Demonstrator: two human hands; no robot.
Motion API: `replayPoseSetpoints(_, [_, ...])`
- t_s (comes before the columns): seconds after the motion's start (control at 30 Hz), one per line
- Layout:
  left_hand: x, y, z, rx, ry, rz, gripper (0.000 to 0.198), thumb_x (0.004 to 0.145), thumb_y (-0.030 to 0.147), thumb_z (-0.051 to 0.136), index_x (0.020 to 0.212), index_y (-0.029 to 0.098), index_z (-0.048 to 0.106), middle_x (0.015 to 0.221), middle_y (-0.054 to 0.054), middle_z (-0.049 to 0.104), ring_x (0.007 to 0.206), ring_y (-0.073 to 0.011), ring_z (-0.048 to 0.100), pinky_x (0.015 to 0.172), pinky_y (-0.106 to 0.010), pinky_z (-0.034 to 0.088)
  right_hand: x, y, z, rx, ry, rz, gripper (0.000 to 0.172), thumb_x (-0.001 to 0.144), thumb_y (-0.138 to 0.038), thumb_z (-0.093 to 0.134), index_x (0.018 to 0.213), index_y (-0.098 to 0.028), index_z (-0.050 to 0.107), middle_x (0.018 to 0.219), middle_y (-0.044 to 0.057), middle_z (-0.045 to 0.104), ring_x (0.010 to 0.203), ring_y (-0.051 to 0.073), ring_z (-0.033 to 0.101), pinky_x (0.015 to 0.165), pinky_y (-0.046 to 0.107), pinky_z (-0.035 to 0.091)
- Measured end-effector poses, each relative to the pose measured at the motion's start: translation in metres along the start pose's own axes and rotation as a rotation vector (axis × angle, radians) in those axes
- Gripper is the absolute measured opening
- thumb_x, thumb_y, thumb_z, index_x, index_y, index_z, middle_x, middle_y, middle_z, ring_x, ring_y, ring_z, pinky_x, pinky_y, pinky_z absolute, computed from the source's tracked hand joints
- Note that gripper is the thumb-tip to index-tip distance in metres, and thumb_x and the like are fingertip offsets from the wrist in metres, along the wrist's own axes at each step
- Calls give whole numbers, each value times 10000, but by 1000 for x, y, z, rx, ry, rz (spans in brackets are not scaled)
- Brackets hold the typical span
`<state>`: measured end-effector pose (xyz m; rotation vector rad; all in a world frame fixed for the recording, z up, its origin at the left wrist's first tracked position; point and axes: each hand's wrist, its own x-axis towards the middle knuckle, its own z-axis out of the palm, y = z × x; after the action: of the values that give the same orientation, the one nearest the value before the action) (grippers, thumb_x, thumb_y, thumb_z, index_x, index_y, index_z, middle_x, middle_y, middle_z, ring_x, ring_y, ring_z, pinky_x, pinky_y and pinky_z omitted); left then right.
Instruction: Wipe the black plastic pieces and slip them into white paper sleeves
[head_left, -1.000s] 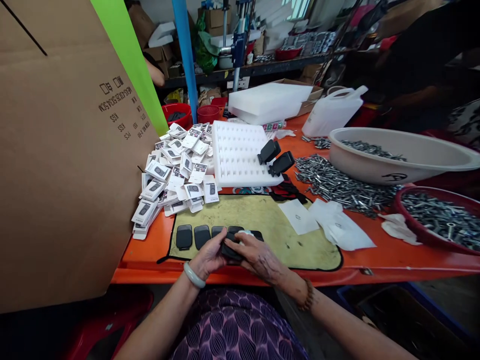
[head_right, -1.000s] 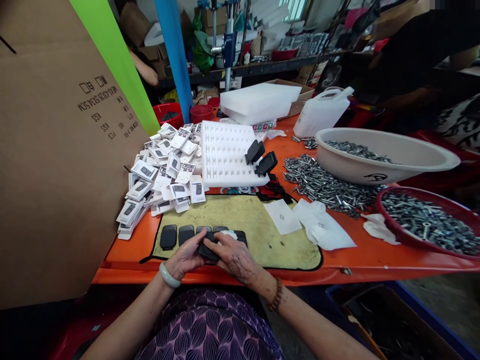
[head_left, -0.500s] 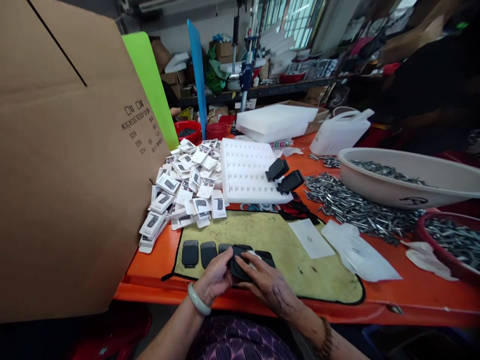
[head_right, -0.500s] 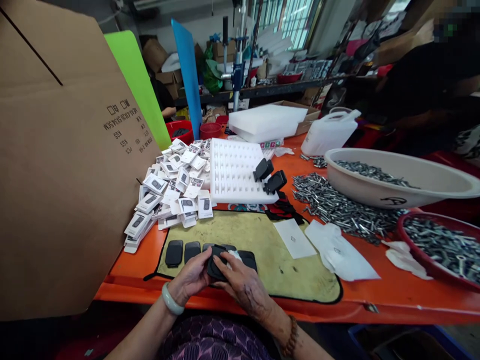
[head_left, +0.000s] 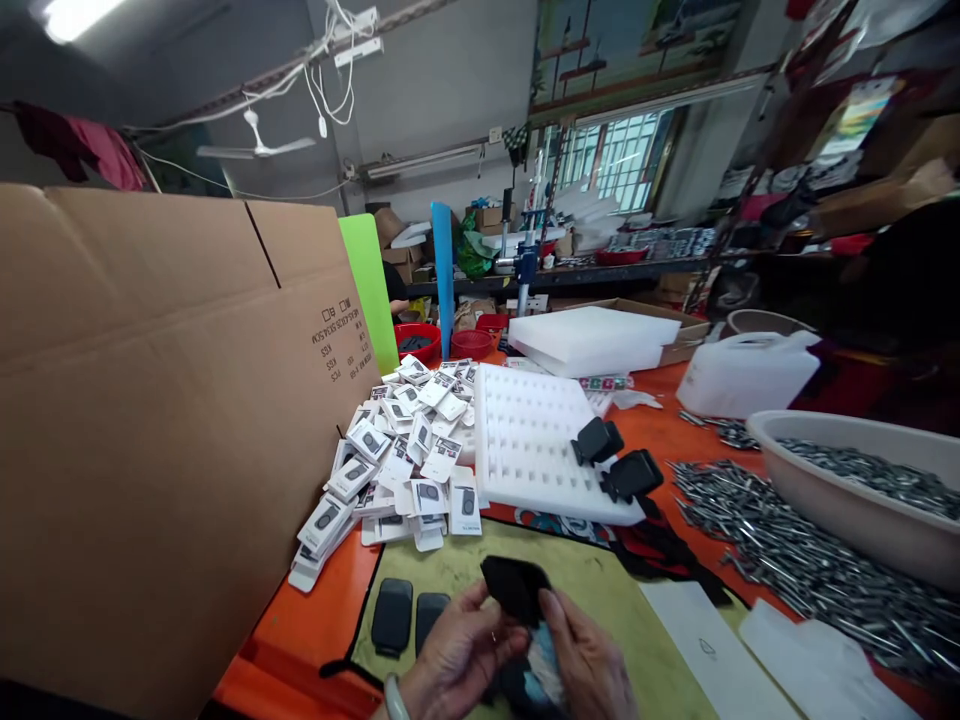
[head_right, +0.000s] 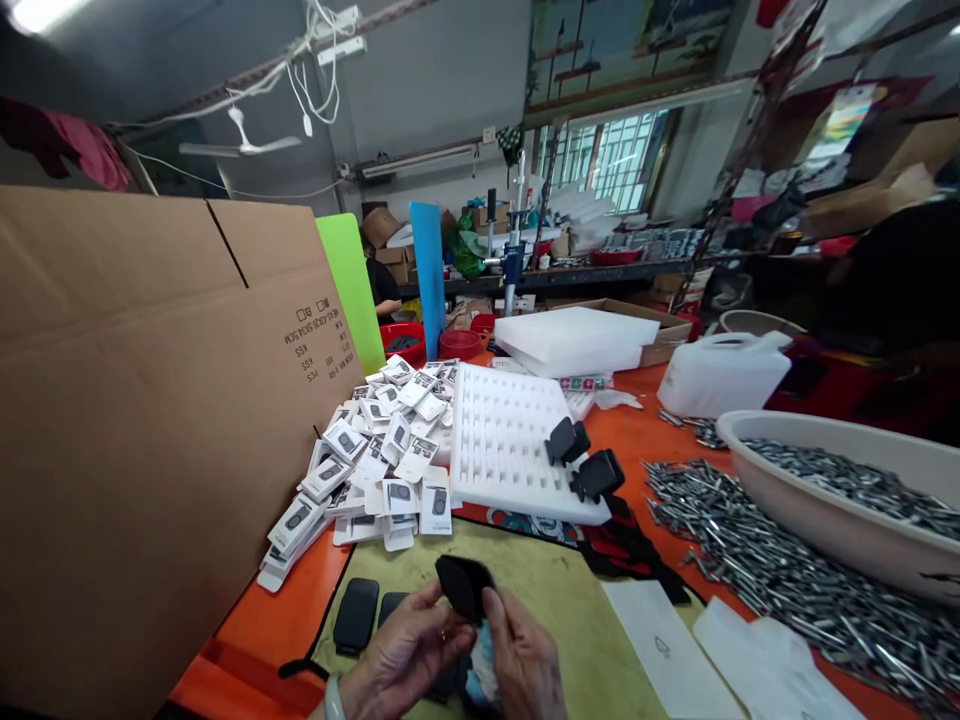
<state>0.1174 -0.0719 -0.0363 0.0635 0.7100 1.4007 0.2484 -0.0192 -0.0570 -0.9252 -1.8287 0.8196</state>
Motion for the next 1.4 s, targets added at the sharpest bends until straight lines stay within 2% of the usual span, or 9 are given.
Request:
replayPoseSetpoints(0.37, [33, 13, 17, 462, 20, 187, 431, 568, 393, 870, 817, 92, 686, 772, -65, 664, 639, -120, 589, 568, -221, 485, 32, 0, -27, 165, -60, 348, 492, 828, -634, 439, 644, -221, 632, 605, 46, 630, 586, 200, 586, 539, 277, 493])
replayPoseSetpoints(0.67, [179, 95, 88, 964, 270, 365, 137, 728, 173, 732, 744, 78, 634, 734, -75, 655, 604, -119, 603, 585, -248, 536, 22, 50, -77, 286, 101, 723, 472, 681, -631, 622, 846, -192, 676, 676, 15, 655, 479, 150, 564, 439, 252, 446])
replayPoseSetpoints(0.73, [209, 107, 100, 1024, 313, 403, 90, 760, 113, 678, 828, 76, 633, 828, -92, 668, 665, -127, 630, 633, -247, 542, 26, 55, -97, 212, 189, 723, 447, 693, -610, 616, 846, -195, 681, 682, 14, 669, 481, 154, 568, 452, 261, 453])
replayPoseSetpoints(0.83, [235, 115, 111, 1138, 395, 467, 309, 771, 85, 643, 1076, 87, 591, 1011, -136, 659, 796, -188, 667, 698, -298, 545, 50, 64, -128, 4, 270, 633, 394, 685, -567, 611, 811, -205, 702, 697, 30, 704, 605, 197, 630, 570, 291, 492])
replayPoseSetpoints(1.0, [230, 102, 119, 1434, 487, 704, 623, 751, 111, 668, 1329, 165, 443, 1337, -191, 482, 1205, -312, 526, 967, -413, 436, 107, 94, -150, -309, 386, 382, 319, 691, -515, 564, 730, -224, 687, 763, 54, 728, 746, 233, 652, 746, 334, 478])
replayPoseSetpoints(1.07, [221, 86, 116, 1761, 396, 864, 528, 807, 145, 607, 1314, 141, 458, 1340, -203, 464, 1209, -312, 515, 988, -423, 414, 126, 105, -144, -393, 375, 318, 301, 736, -483, 530, 732, -221, 677, 800, 62, 731, 767, 228, 649, 758, 326, 465])
replayPoseSetpoints(1.13, [216, 66, 110, 2124, 131, 919, 379, 853, 176, 546, 1227, 119, 532, 1285, -196, 512, 1157, -297, 546, 976, -427, 421, 139, 111, -134, -480, 348, 286, 292, 782, -436, 501, 754, -204, 675, 834, 81, 732, 784, 226, 645, 754, 316, 451])
replayPoseSetpoints(1.27, [218, 29, 84, 2389, -350, 763, 350, 827, 252, 616, 1171, 193, 602, 1369, -119, 515, 1297, -332, 428, 1074, -516, 315, 148, 113, -113, -728, 314, 313, 253, 834, -369, 510, 802, -174, 668, 857, 121, 718, 760, 214, 624, 672, 290, 390])
replayPoseSetpoints(1.4, [228, 10, 61, 2390, -426, 618, 498, 871, 219, 535, 1364, 254, 477, 1519, -87, 367, 1440, -375, 164, 1130, -621, 84, 148, 109, -102, -806, 314, 367, 261, 847, -349, 501, 680, -182, 611, 719, 101, 672, 669, 189, 577, 605, 280, 315])
